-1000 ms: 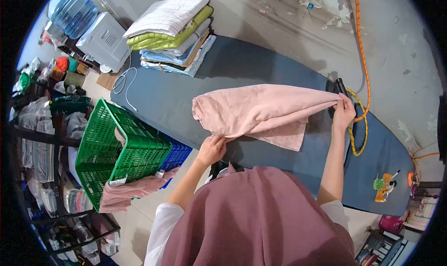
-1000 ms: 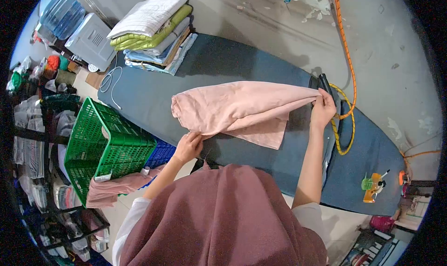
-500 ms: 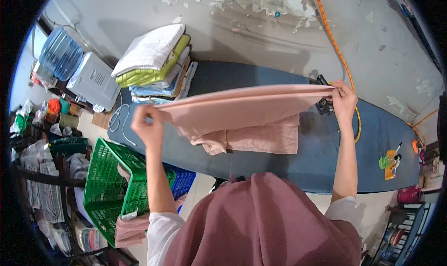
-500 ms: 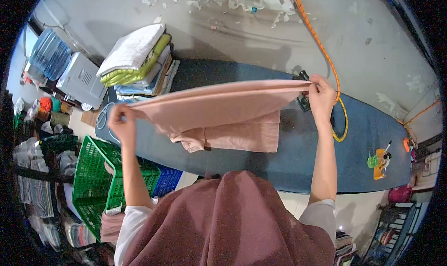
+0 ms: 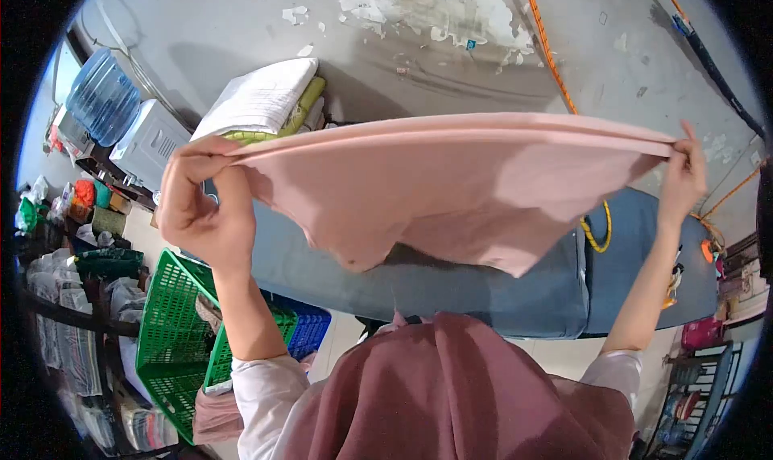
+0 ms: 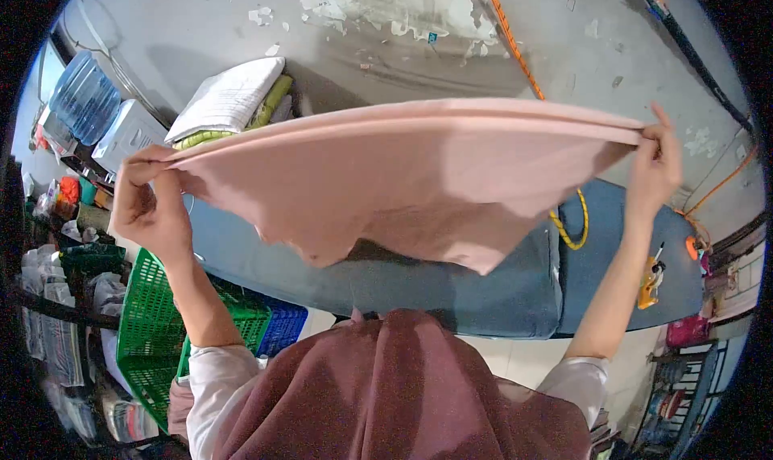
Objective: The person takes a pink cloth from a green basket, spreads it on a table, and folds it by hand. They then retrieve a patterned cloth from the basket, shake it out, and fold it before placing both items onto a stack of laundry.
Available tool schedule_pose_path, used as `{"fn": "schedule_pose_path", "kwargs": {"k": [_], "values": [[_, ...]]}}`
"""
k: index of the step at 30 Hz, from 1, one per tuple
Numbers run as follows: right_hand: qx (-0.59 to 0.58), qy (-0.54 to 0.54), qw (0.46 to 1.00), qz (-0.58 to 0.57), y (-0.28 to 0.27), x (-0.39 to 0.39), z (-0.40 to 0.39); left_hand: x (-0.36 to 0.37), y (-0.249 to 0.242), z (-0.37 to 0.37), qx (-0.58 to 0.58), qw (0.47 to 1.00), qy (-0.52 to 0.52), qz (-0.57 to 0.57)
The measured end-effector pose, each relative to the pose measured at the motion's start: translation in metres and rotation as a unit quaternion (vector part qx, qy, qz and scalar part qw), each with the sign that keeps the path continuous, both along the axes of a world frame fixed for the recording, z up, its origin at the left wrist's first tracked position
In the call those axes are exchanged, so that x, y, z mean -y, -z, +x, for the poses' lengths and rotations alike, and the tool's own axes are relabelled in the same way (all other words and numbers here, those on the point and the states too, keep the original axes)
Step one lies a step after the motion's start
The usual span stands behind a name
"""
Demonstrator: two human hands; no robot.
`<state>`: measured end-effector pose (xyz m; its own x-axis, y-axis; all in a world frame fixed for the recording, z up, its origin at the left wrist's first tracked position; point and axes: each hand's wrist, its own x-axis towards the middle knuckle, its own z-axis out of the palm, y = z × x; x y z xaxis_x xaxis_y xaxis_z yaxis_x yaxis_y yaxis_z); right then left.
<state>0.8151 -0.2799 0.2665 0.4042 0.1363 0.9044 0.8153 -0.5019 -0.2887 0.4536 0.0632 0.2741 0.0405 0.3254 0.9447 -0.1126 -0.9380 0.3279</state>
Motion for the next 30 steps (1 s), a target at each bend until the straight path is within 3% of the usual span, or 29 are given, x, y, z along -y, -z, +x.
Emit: {"fn": "schedule_pose_path", "kwargs": {"k": [2,3,4,6,7,11,14,18,19,22,23,24,25,26,28,29,30], "values": [[0.102,0.014,0.992,-0.073,-0.029,0.005,-0.001,-0.015,-0.012,0.010,-0.090,0.990,-0.104,0.032],[0.042,0.002,0.992,-0.120,-0.035,0.004,0.003,-0.034,-0.011,0.021,-0.128,0.988,-0.089,-0.005],[0.067,0.005,0.983,-0.168,-0.038,0.002,0.000,-0.047,-0.009,0.025,-0.162,0.983,-0.075,-0.040],[0.126,0.022,0.960,-0.249,-0.046,-0.008,-0.005,-0.050,-0.016,0.015,-0.086,0.988,-0.127,0.013],[0.110,-0.013,0.972,-0.209,-0.050,-0.011,-0.014,-0.053,-0.019,0.011,-0.051,0.987,-0.150,0.040],[0.070,-0.076,0.956,-0.274,-0.049,-0.010,-0.025,-0.076,-0.018,0.006,-0.083,0.964,-0.253,-0.019],[0.089,-0.109,0.928,-0.344,-0.037,-0.019,-0.038,-0.083,-0.012,-0.012,-0.006,0.983,-0.111,-0.145],[0.202,-0.098,0.930,-0.290,-0.034,-0.023,-0.030,-0.094,-0.011,-0.014,-0.109,0.965,-0.113,-0.209],[0.231,-0.079,0.936,-0.254,-0.034,-0.025,-0.020,-0.093,-0.014,-0.017,-0.063,0.979,-0.066,-0.184],[0.173,-0.105,0.961,-0.190,-0.029,-0.037,-0.019,-0.076,-0.030,-0.018,0.100,0.987,-0.045,-0.117],[0.134,-0.081,0.956,-0.250,-0.026,-0.039,-0.016,-0.079,-0.025,-0.015,-0.026,0.985,-0.112,-0.127],[0.097,-0.058,0.944,-0.309,-0.025,-0.041,-0.011,-0.099,-0.011,-0.010,-0.157,0.967,-0.043,-0.197],[0.062,-0.034,0.928,-0.365,-0.027,-0.045,-0.008,-0.113,0.004,-0.005,-0.195,0.945,-0.029,-0.263],[0.083,-0.043,0.945,-0.312,-0.033,-0.048,-0.006,-0.117,0.006,-0.001,-0.230,0.918,-0.013,-0.324],[0.119,-0.054,0.971,-0.201,-0.044,-0.051,-0.007,-0.122,-0.002,0.003,-0.119,0.955,0.017,-0.270],[0.097,-0.044,0.970,-0.219,-0.050,-0.054,-0.007,-0.120,-0.005,0.006,-0.066,0.967,0.034,-0.246],[0.073,-0.034,0.967,-0.241,-0.056,-0.060,-0.008,-0.116,-0.010,0.009,-0.097,0.963,0.054,-0.247]]}}
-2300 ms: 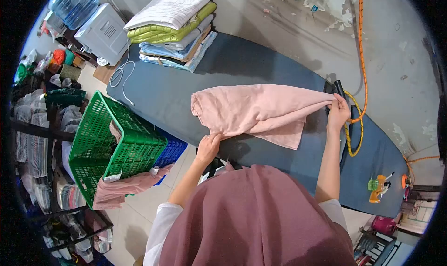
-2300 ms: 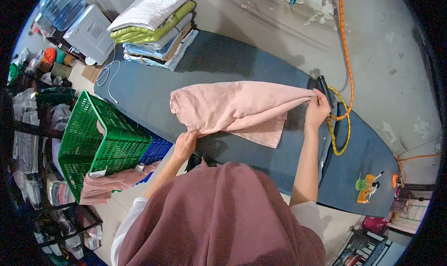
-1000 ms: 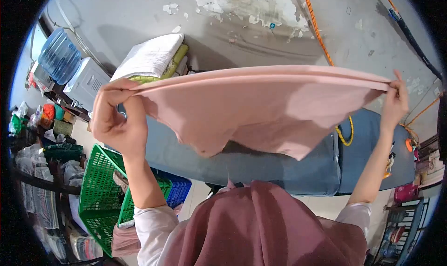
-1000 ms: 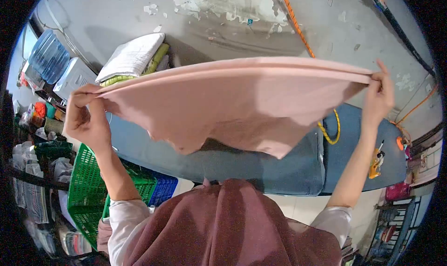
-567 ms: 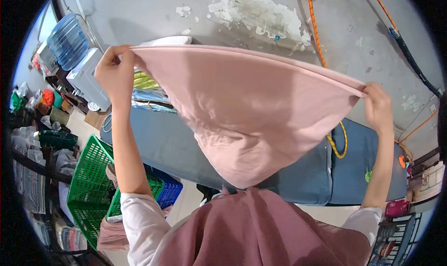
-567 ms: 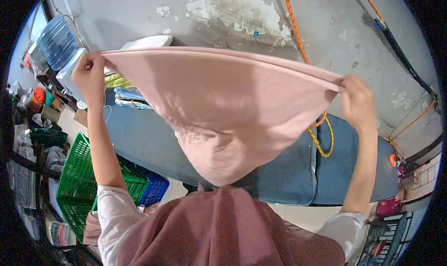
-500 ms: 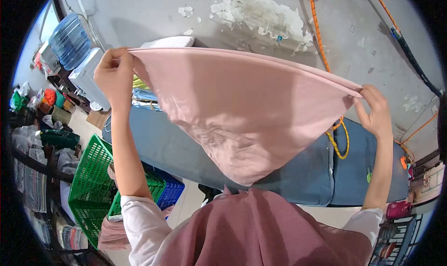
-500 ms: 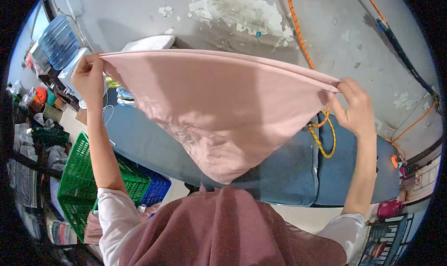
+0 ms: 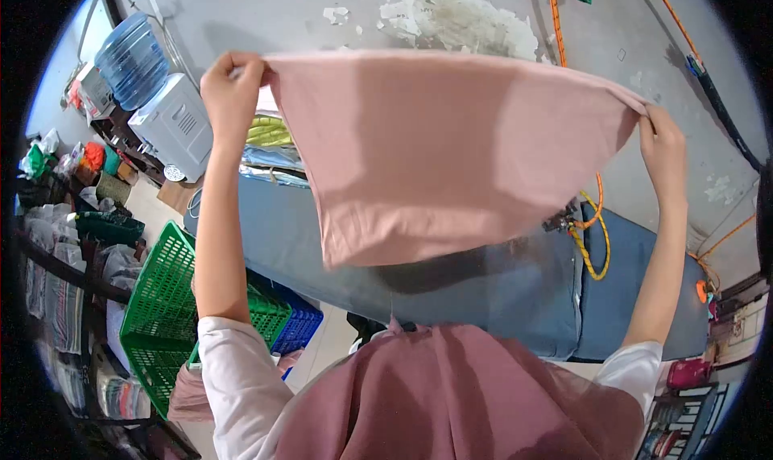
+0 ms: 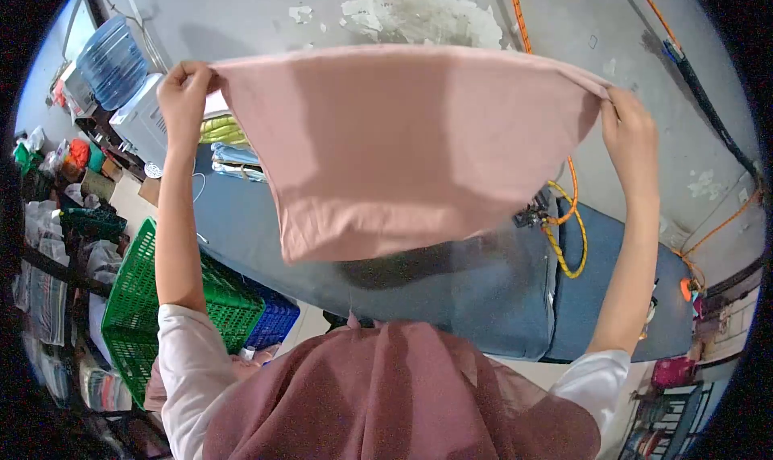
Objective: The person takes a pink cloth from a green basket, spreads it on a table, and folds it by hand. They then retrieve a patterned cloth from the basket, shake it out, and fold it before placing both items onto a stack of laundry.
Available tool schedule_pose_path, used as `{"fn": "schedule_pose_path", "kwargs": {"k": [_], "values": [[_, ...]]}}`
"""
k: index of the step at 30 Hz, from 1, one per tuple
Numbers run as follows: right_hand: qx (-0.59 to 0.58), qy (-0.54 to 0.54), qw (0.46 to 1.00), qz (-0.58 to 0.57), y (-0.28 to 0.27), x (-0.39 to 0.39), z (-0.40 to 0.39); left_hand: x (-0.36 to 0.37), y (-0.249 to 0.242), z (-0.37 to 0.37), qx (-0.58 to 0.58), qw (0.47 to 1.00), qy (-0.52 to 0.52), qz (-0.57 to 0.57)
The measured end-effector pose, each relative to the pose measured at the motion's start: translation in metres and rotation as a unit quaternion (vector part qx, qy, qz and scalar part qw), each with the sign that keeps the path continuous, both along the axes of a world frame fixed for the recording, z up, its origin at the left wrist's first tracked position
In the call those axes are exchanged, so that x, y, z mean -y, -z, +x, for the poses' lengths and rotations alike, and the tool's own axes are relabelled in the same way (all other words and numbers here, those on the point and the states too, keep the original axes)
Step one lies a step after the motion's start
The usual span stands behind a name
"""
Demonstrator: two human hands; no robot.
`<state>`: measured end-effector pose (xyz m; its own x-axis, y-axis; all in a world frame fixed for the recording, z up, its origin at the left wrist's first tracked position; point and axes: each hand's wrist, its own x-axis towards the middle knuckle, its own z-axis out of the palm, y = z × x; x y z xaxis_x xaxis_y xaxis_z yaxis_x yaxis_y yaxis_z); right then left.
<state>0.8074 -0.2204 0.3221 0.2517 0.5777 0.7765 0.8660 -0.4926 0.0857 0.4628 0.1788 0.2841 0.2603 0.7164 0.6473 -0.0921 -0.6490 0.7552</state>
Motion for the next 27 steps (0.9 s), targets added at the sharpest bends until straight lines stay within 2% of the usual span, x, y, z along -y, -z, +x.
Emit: {"fn": "schedule_pose_path", "kwargs": {"k": [1,3,4,6,7,9,10,12,13,14,15,16,17,18,20,23,26,27], "values": [[-0.018,0.016,0.999,-0.022,-0.004,-0.003,0.001,0.006,-0.009,0.004,-0.024,0.999,0.026,-0.003],[-0.024,0.008,0.999,0.022,-0.008,-0.001,0.006,-0.005,-0.010,0.011,-0.081,0.994,0.067,0.009],[-0.024,0.002,0.999,0.047,-0.011,-0.001,0.011,-0.005,-0.008,0.010,-0.134,0.989,0.053,0.037],[-0.032,0.029,0.997,-0.066,-0.010,0.000,0.030,-0.011,-0.004,0.013,-0.162,0.982,0.083,0.049],[-0.040,0.042,0.990,-0.126,-0.006,0.002,0.035,-0.016,-0.004,0.014,-0.152,0.984,0.060,0.066],[-0.065,0.048,0.996,-0.047,-0.010,-0.001,0.030,-0.023,-0.012,0.021,-0.123,0.987,0.010,0.099],[-0.073,0.051,0.996,-0.004,-0.016,-0.005,0.028,-0.023,-0.017,0.025,-0.050,0.990,-0.017,0.129],[-0.025,-0.014,0.998,0.062,-0.026,-0.010,0.027,-0.010,-0.030,0.034,0.091,0.976,-0.073,0.184],[-0.005,-0.047,0.995,0.093,-0.024,-0.011,0.027,-0.012,-0.030,0.038,0.014,0.937,-0.172,0.302],[-0.031,-0.021,0.999,0.015,-0.019,-0.011,0.026,-0.018,-0.022,0.038,-0.139,0.917,-0.169,0.334],[-0.055,0.005,0.997,-0.060,-0.014,-0.010,0.027,-0.020,-0.013,0.037,-0.204,0.947,-0.074,0.235],[-0.075,0.032,0.988,-0.131,-0.013,-0.009,0.028,-0.022,-0.007,0.036,-0.260,0.956,0.021,0.134],[-0.014,0.033,0.996,-0.084,-0.012,-0.004,0.028,-0.026,-0.005,0.030,-0.186,0.950,-0.041,0.246],[-0.070,0.021,0.996,-0.059,-0.012,0.001,0.023,-0.023,-0.014,0.019,-0.166,0.948,-0.075,0.262],[-0.183,-0.008,0.983,-0.016,-0.017,0.009,0.011,0.000,-0.023,0.004,-0.024,0.973,-0.080,0.216],[-0.135,-0.090,0.980,0.111,-0.012,0.027,0.004,0.041,-0.043,-0.015,0.070,0.964,-0.130,0.221],[-0.129,-0.081,0.982,0.109,-0.036,0.031,-0.010,0.039,-0.048,-0.023,-0.060,0.991,-0.084,0.080],[-0.165,-0.072,0.983,0.029,-0.035,0.036,0.009,0.038,-0.050,-0.021,-0.057,0.994,-0.046,0.079]]}}
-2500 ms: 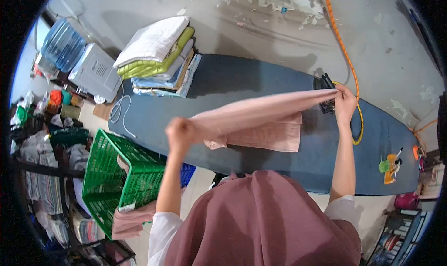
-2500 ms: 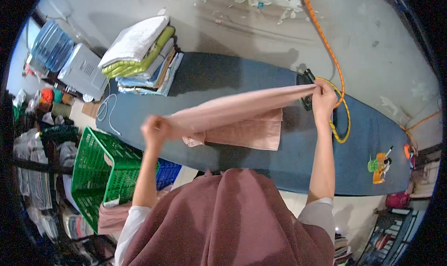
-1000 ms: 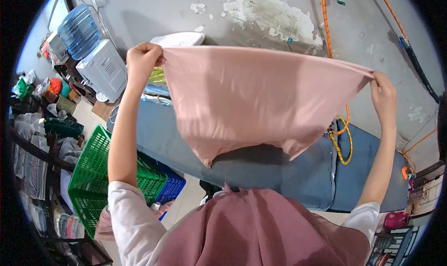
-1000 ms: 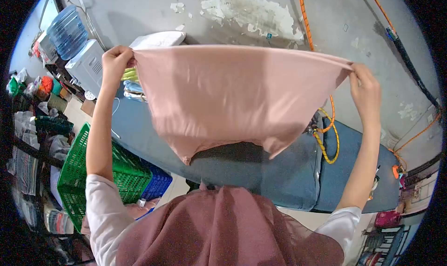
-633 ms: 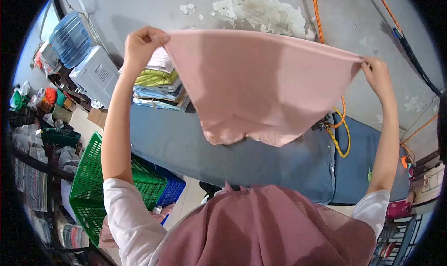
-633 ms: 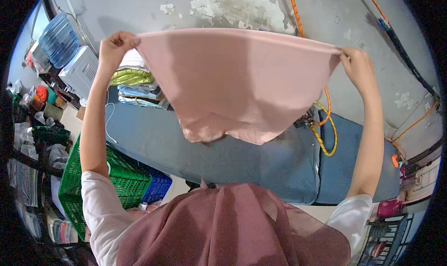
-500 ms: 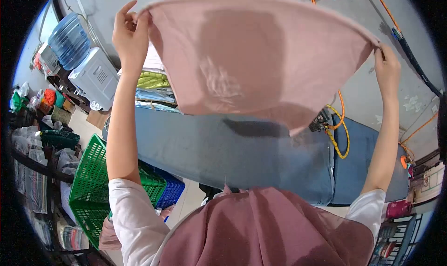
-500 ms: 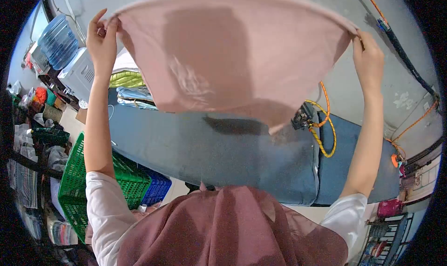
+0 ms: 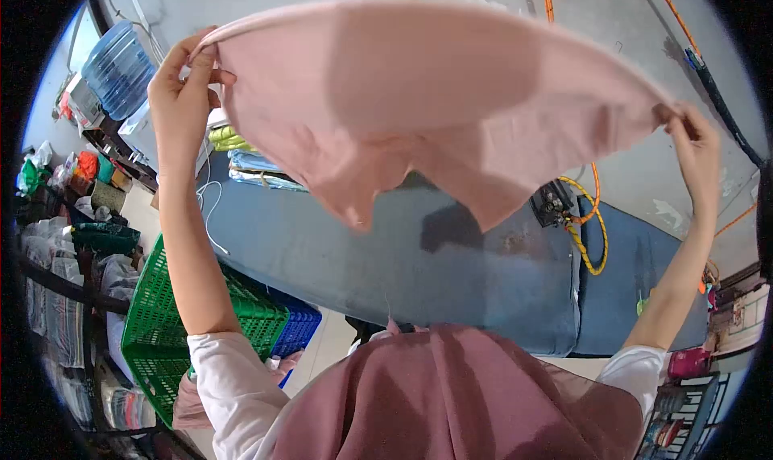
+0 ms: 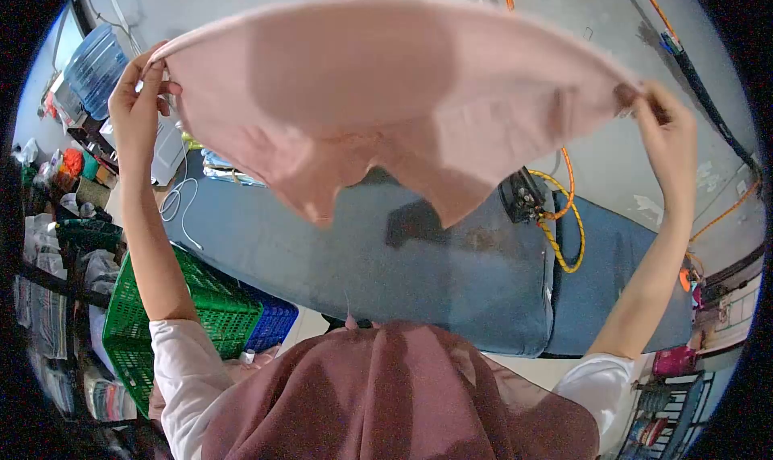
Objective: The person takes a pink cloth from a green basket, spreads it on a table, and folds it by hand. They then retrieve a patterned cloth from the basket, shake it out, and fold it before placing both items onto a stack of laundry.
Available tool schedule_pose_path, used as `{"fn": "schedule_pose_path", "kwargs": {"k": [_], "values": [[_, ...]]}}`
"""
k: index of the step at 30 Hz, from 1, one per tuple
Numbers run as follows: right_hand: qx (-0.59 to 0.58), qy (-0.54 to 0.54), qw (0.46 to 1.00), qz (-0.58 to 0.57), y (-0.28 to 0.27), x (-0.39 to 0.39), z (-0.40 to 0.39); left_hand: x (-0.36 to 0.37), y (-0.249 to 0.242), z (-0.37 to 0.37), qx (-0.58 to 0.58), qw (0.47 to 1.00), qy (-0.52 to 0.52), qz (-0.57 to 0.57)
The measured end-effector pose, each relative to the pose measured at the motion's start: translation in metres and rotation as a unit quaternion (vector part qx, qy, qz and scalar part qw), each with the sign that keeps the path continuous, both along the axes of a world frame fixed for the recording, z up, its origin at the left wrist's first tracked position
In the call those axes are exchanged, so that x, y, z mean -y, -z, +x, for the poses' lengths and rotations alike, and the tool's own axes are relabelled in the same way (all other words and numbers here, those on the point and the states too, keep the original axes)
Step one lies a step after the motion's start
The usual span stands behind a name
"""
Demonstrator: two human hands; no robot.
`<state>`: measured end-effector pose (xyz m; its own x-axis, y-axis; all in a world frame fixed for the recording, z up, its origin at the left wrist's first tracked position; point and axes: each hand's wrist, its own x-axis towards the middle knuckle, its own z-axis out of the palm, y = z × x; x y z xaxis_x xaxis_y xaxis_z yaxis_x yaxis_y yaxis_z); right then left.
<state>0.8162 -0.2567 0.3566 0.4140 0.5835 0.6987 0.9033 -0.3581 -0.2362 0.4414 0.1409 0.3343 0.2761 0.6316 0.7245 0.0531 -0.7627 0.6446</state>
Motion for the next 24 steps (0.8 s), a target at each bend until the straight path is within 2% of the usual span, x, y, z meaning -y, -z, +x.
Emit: {"fn": "schedule_pose_path", "kwargs": {"k": [3,4,7,9,10,11,12,13,15,19,21,23,24], "values": [[0.061,-0.024,0.987,0.145,0.009,-0.008,-0.008,0.017,0.001,0.002,0.167,0.985,0.022,0.042],[0.010,-0.059,0.972,0.228,0.013,-0.017,-0.011,0.016,0.007,0.008,0.192,0.979,0.038,0.057],[-0.029,-0.009,0.997,-0.067,0.022,-0.028,0.004,-0.038,0.039,0.031,-0.020,0.993,0.107,-0.034],[-0.008,0.010,1.000,-0.017,0.030,-0.045,0.013,-0.065,0.059,0.047,0.057,0.989,0.122,-0.061],[0.004,0.021,1.000,0.010,0.032,-0.054,0.018,-0.066,0.063,0.058,0.049,0.995,0.079,-0.028],[0.049,0.050,0.996,-0.054,0.036,-0.064,0.024,-0.065,0.069,0.067,0.039,0.999,0.034,0.001],[0.091,0.077,0.985,-0.122,0.042,-0.074,0.029,-0.073,0.077,0.077,-0.060,0.997,-0.042,0.034],[0.132,0.103,0.968,-0.189,0.048,-0.082,0.035,-0.098,0.091,0.086,-0.145,0.984,-0.050,0.087],[0.141,0.100,0.978,-0.116,0.053,-0.094,0.053,-0.097,0.091,0.098,-0.095,0.993,-0.031,0.056],[0.130,0.138,0.981,0.033,0.030,-0.095,0.058,-0.074,0.053,0.095,0.021,0.990,-0.065,0.125],[0.100,0.071,0.985,0.121,0.024,-0.082,0.059,-0.070,0.038,0.081,0.064,0.986,-0.041,0.148],[0.046,0.008,0.981,0.186,0.019,-0.066,0.047,-0.055,0.029,0.060,0.092,0.989,0.045,0.108],[0.009,-0.021,0.978,0.208,0.019,-0.056,0.032,-0.039,0.023,0.044,0.063,0.993,0.052,0.085]]}}
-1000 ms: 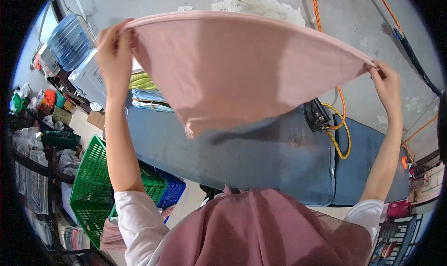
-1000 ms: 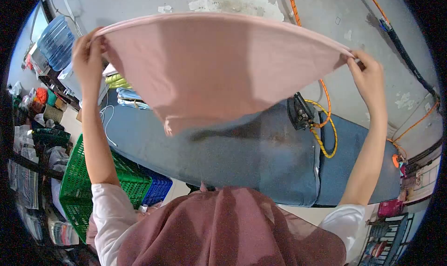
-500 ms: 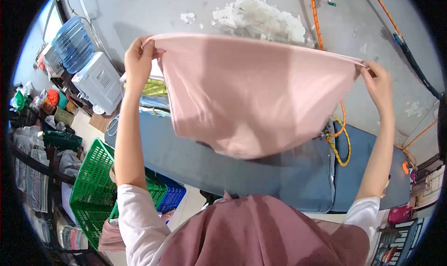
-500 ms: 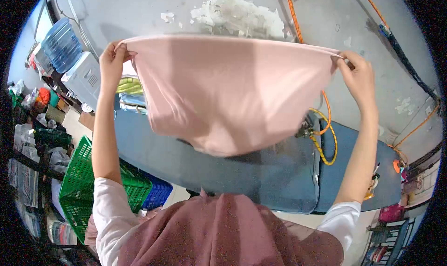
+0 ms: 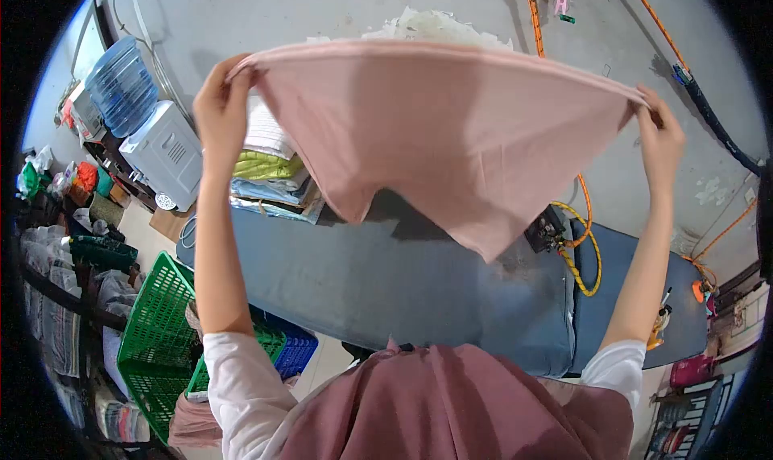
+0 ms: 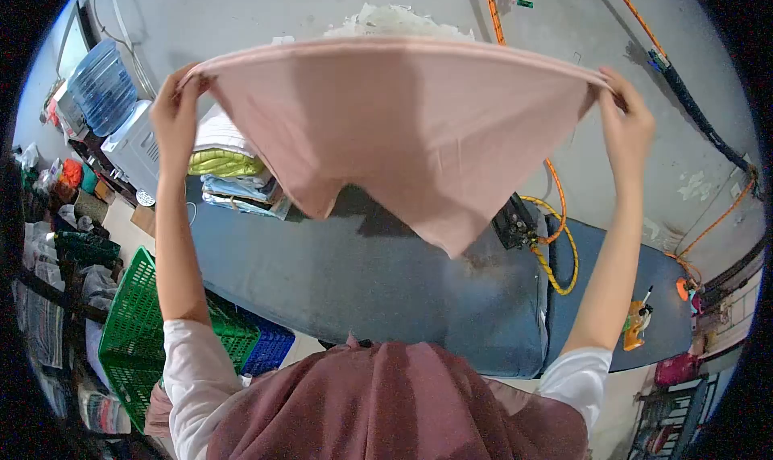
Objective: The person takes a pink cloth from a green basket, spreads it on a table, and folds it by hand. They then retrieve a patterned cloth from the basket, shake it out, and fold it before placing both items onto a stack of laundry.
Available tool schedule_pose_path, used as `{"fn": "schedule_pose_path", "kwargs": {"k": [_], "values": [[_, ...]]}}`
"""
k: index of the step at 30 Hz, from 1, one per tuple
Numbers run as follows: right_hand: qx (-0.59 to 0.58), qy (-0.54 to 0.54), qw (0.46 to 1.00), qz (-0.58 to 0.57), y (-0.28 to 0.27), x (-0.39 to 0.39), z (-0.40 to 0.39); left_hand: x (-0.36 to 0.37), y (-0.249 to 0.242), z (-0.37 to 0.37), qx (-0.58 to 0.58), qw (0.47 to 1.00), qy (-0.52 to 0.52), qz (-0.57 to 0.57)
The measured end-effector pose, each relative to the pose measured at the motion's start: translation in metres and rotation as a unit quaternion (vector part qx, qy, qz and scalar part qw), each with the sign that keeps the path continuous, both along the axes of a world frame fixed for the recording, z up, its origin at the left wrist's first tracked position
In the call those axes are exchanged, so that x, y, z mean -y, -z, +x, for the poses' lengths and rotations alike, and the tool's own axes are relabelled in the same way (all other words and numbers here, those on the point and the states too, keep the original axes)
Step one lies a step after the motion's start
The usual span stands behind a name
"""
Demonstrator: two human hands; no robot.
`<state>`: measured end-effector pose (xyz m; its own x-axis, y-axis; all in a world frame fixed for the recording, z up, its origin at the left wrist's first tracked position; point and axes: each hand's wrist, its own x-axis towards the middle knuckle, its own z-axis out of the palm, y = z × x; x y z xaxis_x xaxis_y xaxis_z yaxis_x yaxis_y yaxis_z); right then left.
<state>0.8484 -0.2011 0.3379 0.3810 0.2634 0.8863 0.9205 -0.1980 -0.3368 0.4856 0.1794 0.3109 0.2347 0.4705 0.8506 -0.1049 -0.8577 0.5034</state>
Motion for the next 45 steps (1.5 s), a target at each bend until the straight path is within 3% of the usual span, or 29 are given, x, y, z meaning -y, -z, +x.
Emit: {"fn": "schedule_pose_path", "kwargs": {"k": [3,5,6,9,12,15,18,19,21,24,26,28,32,35,36,38,40,42,45], "values": [[-0.087,-0.082,0.993,0.020,0.021,0.041,-0.028,0.020,0.014,-0.053,-0.056,0.996,0.020,-0.063],[-0.163,-0.035,0.986,-0.018,0.049,0.082,-0.038,0.031,0.033,-0.091,-0.109,0.988,0.044,-0.100],[-0.209,-0.075,0.975,-0.006,0.061,0.092,-0.054,0.038,0.043,-0.114,-0.157,0.979,0.054,-0.120],[-0.310,-0.151,0.937,-0.061,0.101,0.125,-0.090,0.058,0.092,-0.167,-0.182,0.938,0.102,-0.278],[-0.429,-0.207,0.865,-0.157,0.138,0.152,-0.115,0.081,0.124,-0.190,-0.268,0.898,0.180,-0.298],[-0.586,-0.212,0.761,-0.179,0.166,0.161,-0.140,0.102,0.148,-0.208,-0.309,0.811,0.235,-0.437],[-0.627,-0.234,0.710,-0.220,0.194,0.171,-0.137,0.107,0.173,-0.218,-0.396,0.744,0.227,-0.489],[-0.633,-0.242,0.697,-0.236,0.199,0.170,-0.136,0.104,0.184,-0.217,-0.394,0.755,0.252,-0.460],[-0.629,-0.264,0.689,-0.244,0.211,0.164,-0.123,0.089,0.202,-0.207,-0.387,0.775,0.303,-0.397],[-0.609,-0.271,0.697,-0.266,0.222,0.132,-0.092,0.055,0.229,-0.172,-0.344,0.756,0.373,-0.414],[-0.575,-0.262,0.732,-0.255,0.236,0.103,-0.068,0.035,0.254,-0.135,-0.260,0.822,0.325,-0.389],[-0.566,-0.230,0.763,-0.212,0.250,0.072,-0.045,0.017,0.257,-0.098,-0.302,0.781,0.147,-0.527],[-0.572,-0.136,0.793,-0.163,0.285,0.009,0.002,-0.030,0.312,-0.014,-0.240,0.853,0.127,-0.447],[-0.497,-0.100,0.849,-0.145,0.346,-0.029,0.032,-0.062,0.355,0.029,-0.420,0.838,-0.027,-0.347],[-0.411,-0.053,0.894,-0.167,0.361,-0.038,0.030,-0.056,0.359,0.039,-0.397,0.870,-0.089,-0.280],[-0.293,0.074,0.914,-0.271,0.373,-0.054,0.012,-0.029,0.368,0.057,-0.337,0.907,-0.210,-0.140],[-0.217,0.104,0.904,-0.353,0.387,-0.059,-0.020,-0.010,0.383,0.059,-0.389,0.909,-0.103,-0.108],[-0.165,0.092,0.881,-0.434,0.410,-0.053,-0.052,0.030,0.382,0.054,-0.497,0.861,-0.093,-0.053],[-0.135,0.092,0.850,-0.501,0.425,-0.039,-0.098,0.058,0.406,0.036,-0.553,0.821,-0.142,-0.029]]}}
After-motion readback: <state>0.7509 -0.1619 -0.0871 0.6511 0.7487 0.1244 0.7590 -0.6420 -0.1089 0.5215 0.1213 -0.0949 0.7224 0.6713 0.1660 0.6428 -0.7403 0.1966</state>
